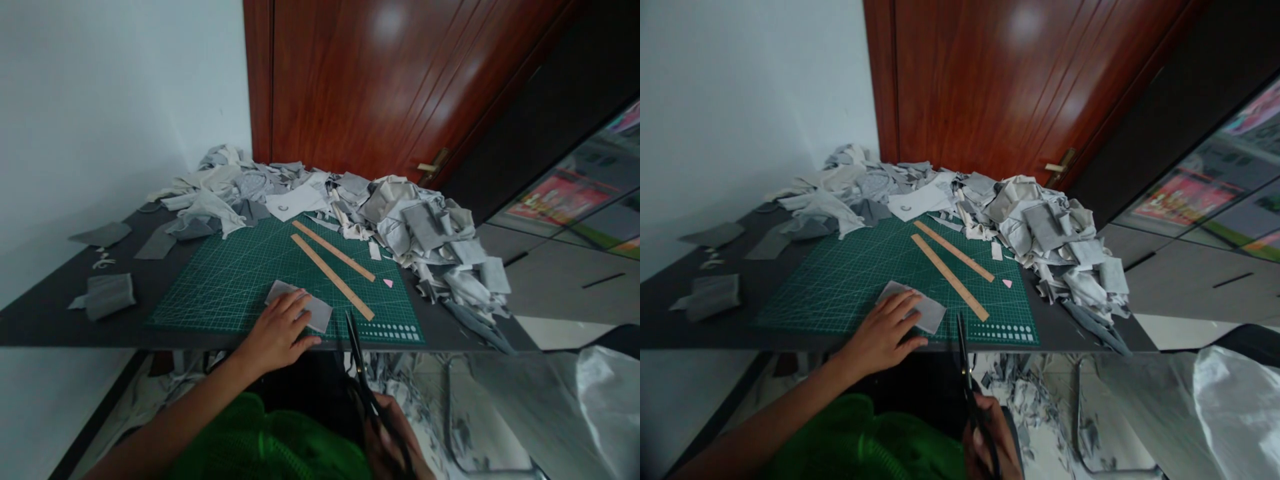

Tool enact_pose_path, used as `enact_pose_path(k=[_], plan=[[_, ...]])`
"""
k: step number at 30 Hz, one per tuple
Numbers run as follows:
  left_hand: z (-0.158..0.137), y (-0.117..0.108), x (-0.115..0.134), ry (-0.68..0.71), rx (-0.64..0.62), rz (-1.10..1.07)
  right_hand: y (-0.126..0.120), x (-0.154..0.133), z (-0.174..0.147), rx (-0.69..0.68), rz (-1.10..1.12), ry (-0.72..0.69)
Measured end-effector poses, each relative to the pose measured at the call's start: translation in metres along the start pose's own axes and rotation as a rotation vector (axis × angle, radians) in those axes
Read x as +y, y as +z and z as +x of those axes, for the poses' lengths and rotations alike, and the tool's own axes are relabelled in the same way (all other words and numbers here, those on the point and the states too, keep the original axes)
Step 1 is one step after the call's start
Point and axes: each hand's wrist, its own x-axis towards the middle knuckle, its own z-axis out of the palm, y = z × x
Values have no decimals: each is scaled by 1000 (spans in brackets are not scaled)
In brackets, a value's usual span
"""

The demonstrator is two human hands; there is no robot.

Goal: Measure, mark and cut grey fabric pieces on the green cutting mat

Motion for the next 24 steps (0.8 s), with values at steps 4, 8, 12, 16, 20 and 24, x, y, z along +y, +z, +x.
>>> enact_pose_path(k=[4, 8, 12, 16, 20, 24], plan=[[4, -2, 8, -209, 7, 69, 0, -13, 3, -27, -18, 61], [9, -6, 0, -94, -57, -14, -6, -21, 1, -39, -78, 104], [10, -3, -11, 9, -93, -90, -8, -21, -5, -32, -83, 118], [9, 4, -10, -62, -29, -36, -6, -18, -11, -36, -127, 109], [10, 7, -11, -144, -39, -21, -3, -17, -14, -47, -172, 113], [14, 3, -22, -102, -133, -27, 0, -14, -14, -82, -178, 108]])
